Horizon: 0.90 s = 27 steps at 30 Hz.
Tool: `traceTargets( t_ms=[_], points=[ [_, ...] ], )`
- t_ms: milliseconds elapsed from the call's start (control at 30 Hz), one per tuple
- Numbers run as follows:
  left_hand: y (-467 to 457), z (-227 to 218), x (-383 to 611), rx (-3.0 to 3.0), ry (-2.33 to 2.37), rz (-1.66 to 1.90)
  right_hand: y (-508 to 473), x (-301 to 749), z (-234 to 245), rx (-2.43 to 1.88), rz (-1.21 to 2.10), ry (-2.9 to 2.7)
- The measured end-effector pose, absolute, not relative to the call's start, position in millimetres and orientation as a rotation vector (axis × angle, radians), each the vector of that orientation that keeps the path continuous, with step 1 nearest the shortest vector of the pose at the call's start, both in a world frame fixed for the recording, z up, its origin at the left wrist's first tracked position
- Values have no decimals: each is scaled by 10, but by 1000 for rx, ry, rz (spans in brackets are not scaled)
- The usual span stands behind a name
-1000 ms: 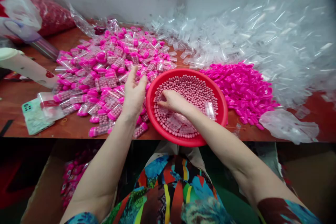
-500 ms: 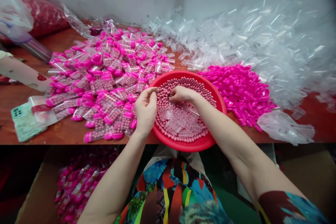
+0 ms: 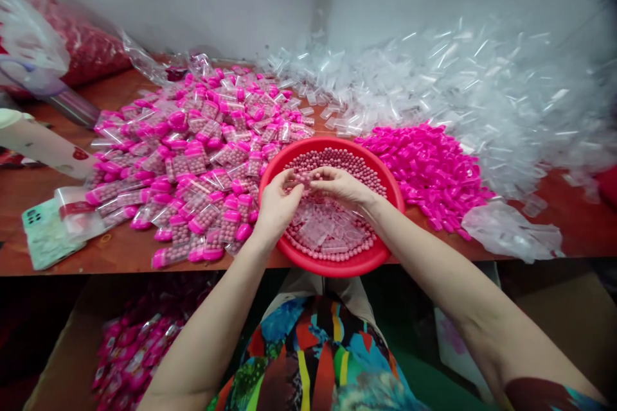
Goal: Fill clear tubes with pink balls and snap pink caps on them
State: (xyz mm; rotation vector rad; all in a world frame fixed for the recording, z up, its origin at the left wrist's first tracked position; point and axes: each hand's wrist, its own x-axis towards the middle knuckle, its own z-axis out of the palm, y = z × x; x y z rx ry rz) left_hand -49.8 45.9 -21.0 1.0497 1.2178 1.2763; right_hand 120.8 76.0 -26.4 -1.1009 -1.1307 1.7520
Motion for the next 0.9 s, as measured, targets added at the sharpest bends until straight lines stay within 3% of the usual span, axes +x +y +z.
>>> traceTargets(
  t_ms=[267, 433, 667, 900],
  points=[
    [370, -77, -393, 602, 903, 1036, 430, 1478, -174, -1216, 1609, -1104],
    [290, -14, -318, 621, 820, 902, 384, 1621, -18, -1235, 1342, -1313],
    [230, -48, -207, 771, 858, 918, 355, 1769, 97, -1203, 1235, -1813],
    [217, -28, -133, 800, 950, 924, 288, 1801, -28, -1187, 945, -1832]
  ],
)
